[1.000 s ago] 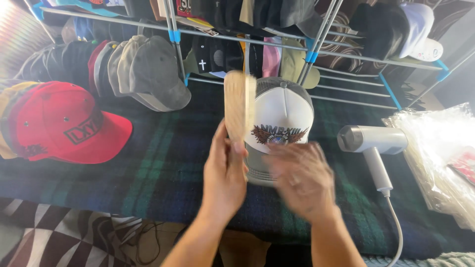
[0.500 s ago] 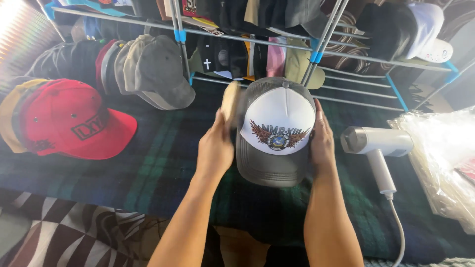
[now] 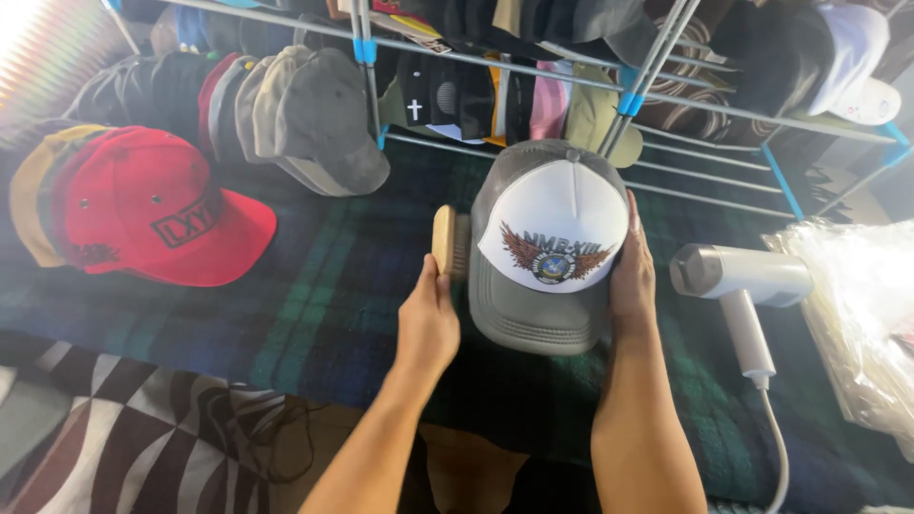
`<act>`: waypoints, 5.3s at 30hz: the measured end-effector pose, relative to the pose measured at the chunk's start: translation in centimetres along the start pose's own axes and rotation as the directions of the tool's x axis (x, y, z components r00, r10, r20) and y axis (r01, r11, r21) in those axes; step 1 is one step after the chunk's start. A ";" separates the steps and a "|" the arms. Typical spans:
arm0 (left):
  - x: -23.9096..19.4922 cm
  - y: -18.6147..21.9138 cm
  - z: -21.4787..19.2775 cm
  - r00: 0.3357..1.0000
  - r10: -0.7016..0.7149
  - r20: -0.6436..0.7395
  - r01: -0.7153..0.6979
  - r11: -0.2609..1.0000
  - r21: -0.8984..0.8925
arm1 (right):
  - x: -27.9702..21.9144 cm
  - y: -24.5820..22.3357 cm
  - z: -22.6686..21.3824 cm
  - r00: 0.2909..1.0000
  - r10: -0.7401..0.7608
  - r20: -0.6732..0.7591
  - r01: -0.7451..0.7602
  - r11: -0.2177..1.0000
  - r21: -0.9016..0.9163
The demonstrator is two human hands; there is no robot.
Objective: The person uses a wooden brush to clean a grey and white trucker cap placed on a wooden stand. They brush the front panel, brim, and mesh back of the cap. Other caps are visible on a shelf in the background.
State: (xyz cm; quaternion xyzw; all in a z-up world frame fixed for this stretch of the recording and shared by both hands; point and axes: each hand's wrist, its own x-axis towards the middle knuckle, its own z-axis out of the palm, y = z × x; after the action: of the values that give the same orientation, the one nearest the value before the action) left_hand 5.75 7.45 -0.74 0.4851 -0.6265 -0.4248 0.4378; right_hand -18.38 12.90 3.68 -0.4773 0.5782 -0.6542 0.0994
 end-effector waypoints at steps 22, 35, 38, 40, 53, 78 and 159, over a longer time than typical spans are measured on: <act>14.0 7.3 -1.5 0.878 0.360 0.315 -0.470 0.768 0.434 | 0.9 2.1 -0.7 1.000 -0.014 -0.019 0.014 1.000 -0.009; 3.6 5.6 -1.3 0.920 0.391 -0.025 -0.387 0.917 0.098 | 0.6 0.7 -0.1 0.999 -0.002 0.039 0.007 0.991 -0.136; 5.4 -1.2 -0.9 0.990 0.046 0.135 -0.079 0.965 0.250 | 0.5 0.6 -0.1 1.000 -0.009 0.005 0.010 0.998 -0.068; 5.2 -2.1 -1.0 0.980 -0.066 0.187 -0.019 0.908 0.418 | 0.4 0.7 -0.1 1.000 -0.004 -0.002 0.004 1.000 -0.013; 8.4 1.5 -3.4 0.987 0.033 0.155 -0.115 0.821 0.559 | 0.0 0.1 0.1 1.000 0.014 -0.018 -0.014 1.000 0.027; 0.7 0.5 2.9 0.789 0.568 -0.234 -0.542 0.823 0.171 | 0.2 0.8 -0.1 0.999 -0.044 0.021 0.045 0.998 -0.037; -3.9 -5.3 5.6 0.896 -0.037 0.442 0.444 0.039 -0.895 | -15.5 -3.0 -3.1 0.861 -0.401 0.311 0.507 0.652 -0.563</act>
State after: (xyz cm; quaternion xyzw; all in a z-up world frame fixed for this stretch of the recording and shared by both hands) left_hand 2.15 10.98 -7.77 0.0903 -0.1393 -0.8684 0.4673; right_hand -11.24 26.43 -1.31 -0.6625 0.6137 -0.3866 -0.1869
